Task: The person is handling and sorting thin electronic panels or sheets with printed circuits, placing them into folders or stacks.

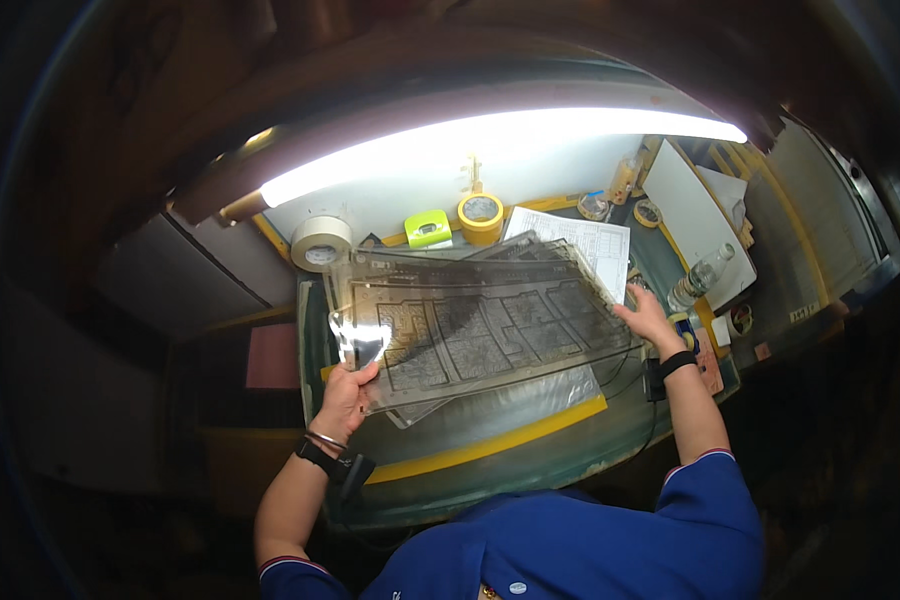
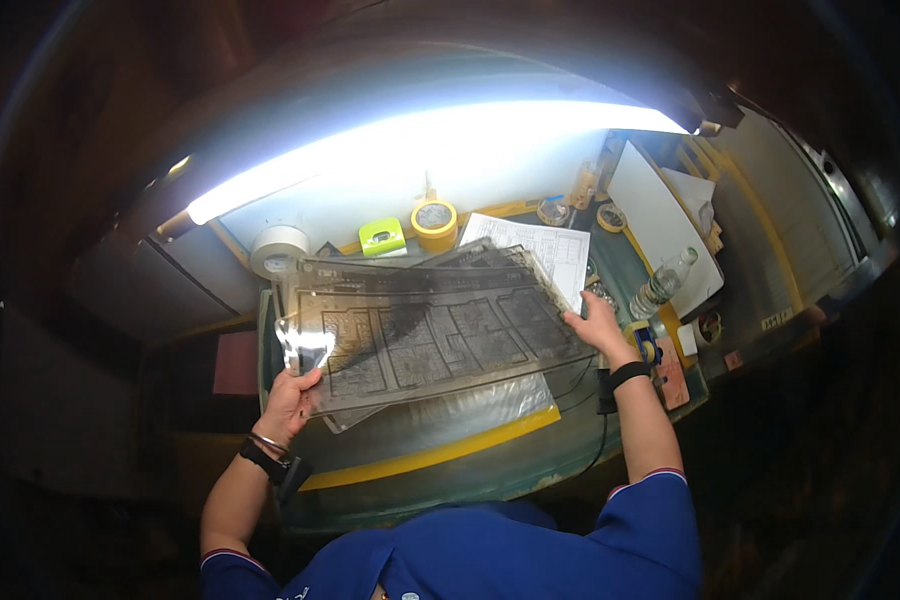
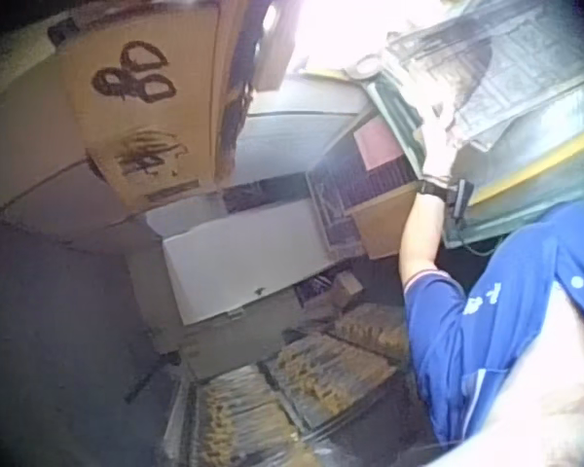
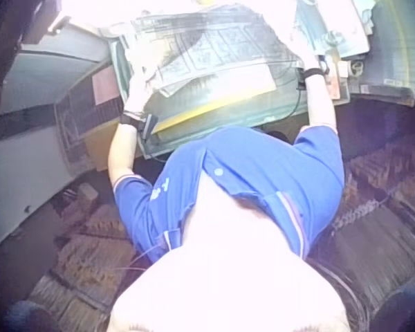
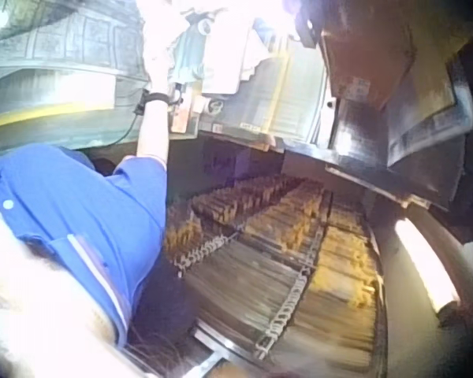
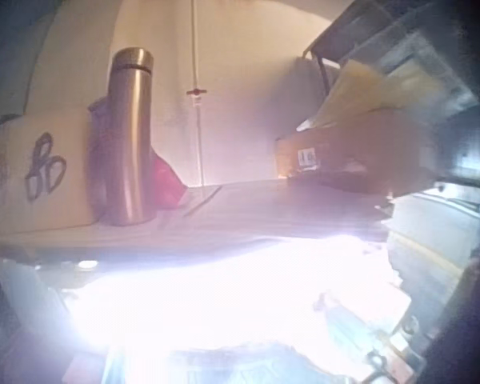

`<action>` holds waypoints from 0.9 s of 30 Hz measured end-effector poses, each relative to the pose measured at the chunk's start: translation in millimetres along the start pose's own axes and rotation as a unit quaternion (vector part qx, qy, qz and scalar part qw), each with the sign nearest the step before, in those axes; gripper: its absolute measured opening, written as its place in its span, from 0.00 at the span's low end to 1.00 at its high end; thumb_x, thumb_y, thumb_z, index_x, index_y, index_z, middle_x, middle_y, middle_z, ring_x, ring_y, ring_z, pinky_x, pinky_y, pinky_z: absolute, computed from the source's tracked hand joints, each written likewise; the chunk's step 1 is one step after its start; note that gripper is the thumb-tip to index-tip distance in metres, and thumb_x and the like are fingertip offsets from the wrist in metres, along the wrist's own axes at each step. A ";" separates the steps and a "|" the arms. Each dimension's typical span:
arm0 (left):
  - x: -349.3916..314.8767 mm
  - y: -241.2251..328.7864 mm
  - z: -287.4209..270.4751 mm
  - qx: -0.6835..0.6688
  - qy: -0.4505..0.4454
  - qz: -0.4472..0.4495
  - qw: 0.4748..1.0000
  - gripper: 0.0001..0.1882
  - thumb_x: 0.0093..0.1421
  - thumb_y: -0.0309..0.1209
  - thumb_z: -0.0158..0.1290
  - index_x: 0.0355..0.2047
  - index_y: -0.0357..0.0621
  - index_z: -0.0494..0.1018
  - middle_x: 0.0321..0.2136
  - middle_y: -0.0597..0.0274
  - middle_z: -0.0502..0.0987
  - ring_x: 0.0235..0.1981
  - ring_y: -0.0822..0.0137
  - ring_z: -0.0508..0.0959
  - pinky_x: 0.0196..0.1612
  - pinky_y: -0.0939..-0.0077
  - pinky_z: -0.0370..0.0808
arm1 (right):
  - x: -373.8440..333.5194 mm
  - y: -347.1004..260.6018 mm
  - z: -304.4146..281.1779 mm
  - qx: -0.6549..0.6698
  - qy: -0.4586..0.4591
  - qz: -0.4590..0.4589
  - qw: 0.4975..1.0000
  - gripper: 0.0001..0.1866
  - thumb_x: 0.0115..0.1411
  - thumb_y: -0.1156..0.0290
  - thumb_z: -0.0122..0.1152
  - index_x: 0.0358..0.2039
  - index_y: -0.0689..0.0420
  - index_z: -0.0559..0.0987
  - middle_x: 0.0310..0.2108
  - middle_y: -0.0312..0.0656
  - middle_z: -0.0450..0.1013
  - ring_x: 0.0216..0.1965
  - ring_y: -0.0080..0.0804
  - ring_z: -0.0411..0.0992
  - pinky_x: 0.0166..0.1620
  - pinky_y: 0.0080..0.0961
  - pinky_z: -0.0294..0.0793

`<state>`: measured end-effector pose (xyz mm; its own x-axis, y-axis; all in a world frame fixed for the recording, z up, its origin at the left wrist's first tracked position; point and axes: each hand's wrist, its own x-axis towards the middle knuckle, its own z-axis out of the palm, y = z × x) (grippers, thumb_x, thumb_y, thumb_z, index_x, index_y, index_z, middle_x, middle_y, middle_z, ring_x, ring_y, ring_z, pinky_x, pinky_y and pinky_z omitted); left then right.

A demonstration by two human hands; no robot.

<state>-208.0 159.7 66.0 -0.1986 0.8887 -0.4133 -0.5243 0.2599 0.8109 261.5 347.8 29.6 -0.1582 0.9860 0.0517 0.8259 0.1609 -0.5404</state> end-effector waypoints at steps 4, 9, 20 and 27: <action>-56.7 18.6 -39.7 0.017 -0.053 0.018 0.998 0.16 0.53 0.19 0.46 0.44 0.39 0.64 0.34 0.63 0.72 0.33 0.69 0.74 0.37 0.75 0.73 | -60.4 7.2 -20.4 0.071 0.036 0.033 0.996 0.29 0.48 0.61 0.59 0.48 0.63 0.65 0.44 0.56 0.67 0.46 0.46 0.66 0.48 0.33 0.64; -139.3 15.0 -103.3 -0.025 -0.051 0.017 0.998 0.20 0.55 0.17 0.43 0.49 0.39 0.61 0.43 0.57 0.70 0.44 0.63 0.72 0.47 0.68 0.70 | -189.8 21.4 -2.9 0.174 -0.042 0.086 0.980 0.23 0.53 0.61 0.56 0.46 0.62 0.68 0.41 0.47 0.69 0.40 0.35 0.70 0.42 0.28 0.70; -184.3 -49.1 -239.8 0.105 -0.022 -0.196 0.975 0.15 0.56 0.26 0.49 0.43 0.42 0.61 0.35 0.62 0.72 0.32 0.67 0.76 0.29 0.71 0.76 | -344.2 -59.9 87.1 0.482 -0.208 0.449 0.724 0.29 0.55 0.51 0.51 0.47 0.62 0.62 0.44 0.50 0.64 0.44 0.36 0.66 0.46 0.35 0.68; -178.6 -51.8 -267.0 0.222 0.025 -0.246 0.943 0.14 0.55 0.27 0.50 0.42 0.41 0.65 0.36 0.62 0.72 0.38 0.67 0.73 0.38 0.69 0.73 | -293.7 -76.3 108.3 0.538 -0.339 0.308 0.707 0.10 0.57 0.63 0.53 0.25 0.55 0.69 0.17 0.26 0.59 0.19 0.13 0.60 0.23 0.12 0.60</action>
<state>-366.5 -113.3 -12.8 -0.0668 0.6025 -0.7953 -0.1665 0.7792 0.6043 186.3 41.3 -35.3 -0.4724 0.5483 -0.6901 0.0184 -0.7766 -0.6297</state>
